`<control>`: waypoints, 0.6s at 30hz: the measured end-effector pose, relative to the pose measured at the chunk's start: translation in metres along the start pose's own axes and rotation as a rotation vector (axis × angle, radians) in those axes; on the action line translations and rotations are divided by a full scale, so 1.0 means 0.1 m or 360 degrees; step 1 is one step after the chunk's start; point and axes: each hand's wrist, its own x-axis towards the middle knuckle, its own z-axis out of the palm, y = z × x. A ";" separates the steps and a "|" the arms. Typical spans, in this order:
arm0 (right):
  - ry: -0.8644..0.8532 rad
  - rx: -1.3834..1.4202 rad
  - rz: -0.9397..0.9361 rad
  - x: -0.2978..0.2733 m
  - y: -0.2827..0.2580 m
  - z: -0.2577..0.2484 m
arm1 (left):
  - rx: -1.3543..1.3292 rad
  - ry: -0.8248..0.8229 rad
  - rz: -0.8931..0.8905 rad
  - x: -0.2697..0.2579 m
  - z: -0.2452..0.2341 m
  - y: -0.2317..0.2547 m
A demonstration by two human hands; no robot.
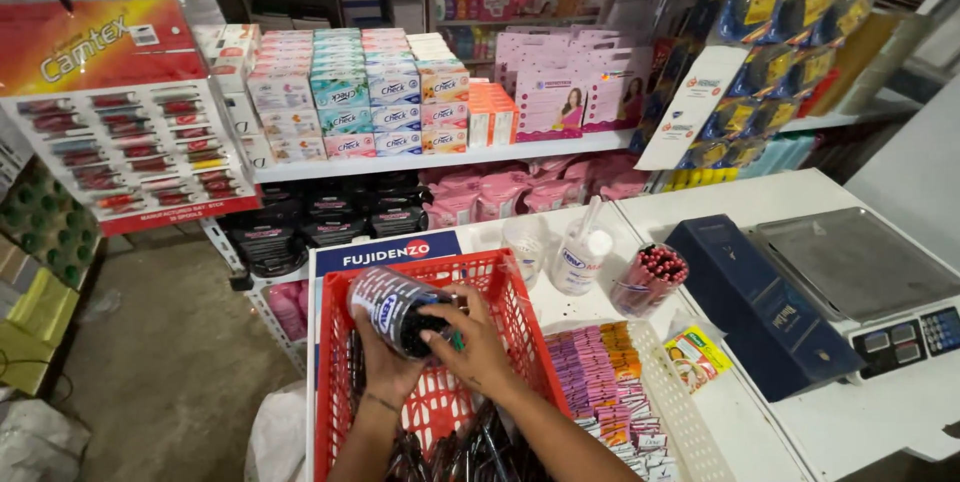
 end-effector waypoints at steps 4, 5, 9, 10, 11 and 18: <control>0.0010 0.0069 0.0004 -0.02 0.10 0.01 | 0.0109 0.0071 0.0005 0.05 -0.05 -0.01; -0.0008 0.0131 0.0038 -0.05 0.13 0.01 | 0.0143 0.0017 0.0014 0.07 -0.09 -0.03; -0.0076 0.0152 0.0143 0.04 -0.12 -0.13 | 0.0175 0.0004 -0.0055 0.03 -0.03 -0.04; -0.0060 -0.0028 -0.0082 0.04 -0.15 -0.14 | 0.0219 0.0075 -0.0085 0.06 -0.07 -0.06; -0.0050 -0.0209 -0.0310 0.05 -0.17 -0.15 | 0.0263 0.0145 -0.0112 0.09 -0.10 -0.07; -0.0224 -0.0117 -0.0061 0.04 0.25 -0.07 | 0.0492 0.0093 -0.0271 0.30 -0.53 -0.27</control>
